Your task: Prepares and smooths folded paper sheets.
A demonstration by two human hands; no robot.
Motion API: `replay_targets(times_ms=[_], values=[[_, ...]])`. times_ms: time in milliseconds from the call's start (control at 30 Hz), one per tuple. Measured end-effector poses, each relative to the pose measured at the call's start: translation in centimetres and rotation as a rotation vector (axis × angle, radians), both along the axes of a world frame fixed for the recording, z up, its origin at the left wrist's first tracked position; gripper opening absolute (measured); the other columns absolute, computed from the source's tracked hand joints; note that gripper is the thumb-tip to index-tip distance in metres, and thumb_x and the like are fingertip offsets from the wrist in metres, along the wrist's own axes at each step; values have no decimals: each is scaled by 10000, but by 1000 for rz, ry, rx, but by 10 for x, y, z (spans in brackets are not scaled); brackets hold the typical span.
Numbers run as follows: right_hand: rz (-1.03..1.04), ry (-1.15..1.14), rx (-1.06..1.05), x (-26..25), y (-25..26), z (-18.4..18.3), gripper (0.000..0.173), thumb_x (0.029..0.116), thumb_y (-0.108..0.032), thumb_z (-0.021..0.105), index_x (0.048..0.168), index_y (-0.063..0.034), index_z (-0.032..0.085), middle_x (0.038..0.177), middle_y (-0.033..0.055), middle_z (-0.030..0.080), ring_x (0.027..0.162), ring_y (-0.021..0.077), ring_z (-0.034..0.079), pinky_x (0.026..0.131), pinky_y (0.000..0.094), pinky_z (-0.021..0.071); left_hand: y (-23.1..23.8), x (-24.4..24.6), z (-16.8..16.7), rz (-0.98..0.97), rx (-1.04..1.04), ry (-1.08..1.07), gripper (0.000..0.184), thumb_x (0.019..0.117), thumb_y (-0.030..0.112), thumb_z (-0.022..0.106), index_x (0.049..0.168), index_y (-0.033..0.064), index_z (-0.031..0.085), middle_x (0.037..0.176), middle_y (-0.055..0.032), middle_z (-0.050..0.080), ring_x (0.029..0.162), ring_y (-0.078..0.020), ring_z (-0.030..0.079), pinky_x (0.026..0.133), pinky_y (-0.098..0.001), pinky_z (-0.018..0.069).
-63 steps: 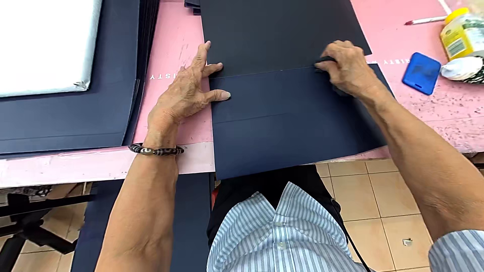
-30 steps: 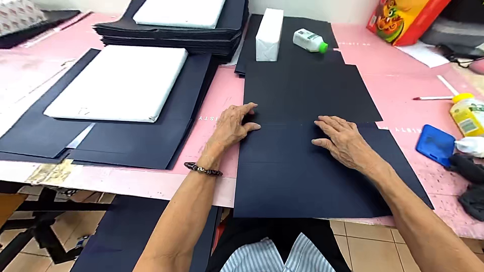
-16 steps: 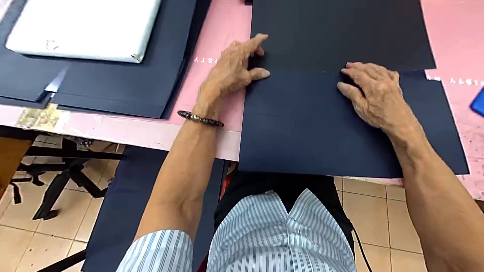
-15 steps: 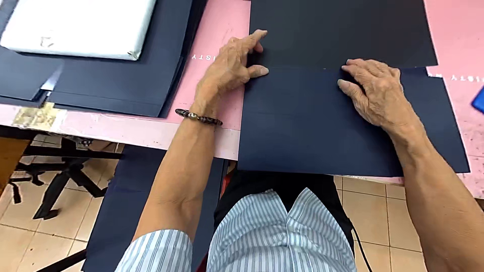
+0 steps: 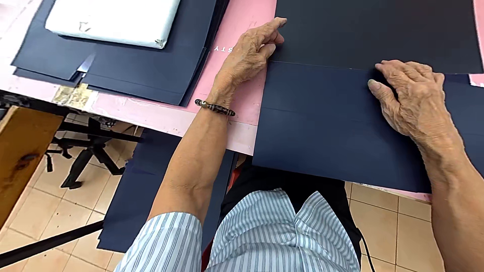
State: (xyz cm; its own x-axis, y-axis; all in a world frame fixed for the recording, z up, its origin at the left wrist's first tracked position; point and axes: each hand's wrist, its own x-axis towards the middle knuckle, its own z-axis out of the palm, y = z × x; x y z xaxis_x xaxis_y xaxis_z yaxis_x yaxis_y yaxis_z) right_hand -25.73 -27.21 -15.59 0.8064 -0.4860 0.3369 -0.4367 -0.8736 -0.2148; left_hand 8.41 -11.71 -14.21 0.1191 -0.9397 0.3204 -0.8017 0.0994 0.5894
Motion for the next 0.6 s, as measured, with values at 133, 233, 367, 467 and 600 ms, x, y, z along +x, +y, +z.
replay_targets(times_ms=[133, 233, 367, 467, 600], values=[[15, 4, -1, 0, 0, 2, 540, 1102, -416, 375, 1397, -28, 607, 1469, 207, 565, 1379, 440, 490, 1083, 649, 331, -2, 4, 1, 72, -122, 162, 448, 1004, 65, 502, 1444, -17, 522, 1217, -106, 690, 1042, -93, 669, 916, -227, 530], [19, 0, -7, 0, 4, 1, 536, 1101, -387, 369, 1396, 1, 594, 1471, 223, 554, 1377, 458, 486, 1080, 675, 344, 3, 2, 0, 90, -124, 162, 505, 947, 98, 608, 1426, -43, 531, 1181, -137, 697, 979, -130, 680, 886, -263, 548], [6, -63, -70, 3, 2, -5, 525, 1089, -383, 384, 1344, 1, 637, 1418, 221, 599, 1325, 443, 544, 1044, 672, 391, 3, 3, -1, 84, 7, 28, 620, 952, 263, 670, 1494, 22, 488, 1341, -151, 646, 1201, -214, 637, 1061, -377, 487], [3, -108, -96, 3, 0, -11, 505, 1081, -392, 418, 1309, -21, 672, 1391, 193, 630, 1303, 408, 575, 1028, 656, 409, 6, 0, -2, 99, 41, -33, 602, 965, 289, 658, 1491, 45, 497, 1361, -149, 636, 1247, -256, 607, 1089, -450, 449], [-10, -122, -101, 3, 0, -14, 499, 1079, -398, 423, 1298, -38, 691, 1384, 166, 646, 1300, 392, 585, 1012, 635, 425, 21, -23, 11, 138, 43, 30, 558, 981, 145, 663, 1496, 18, 488, 1411, -194, 601, 1315, -367, 551, 1107, -537, 395]])
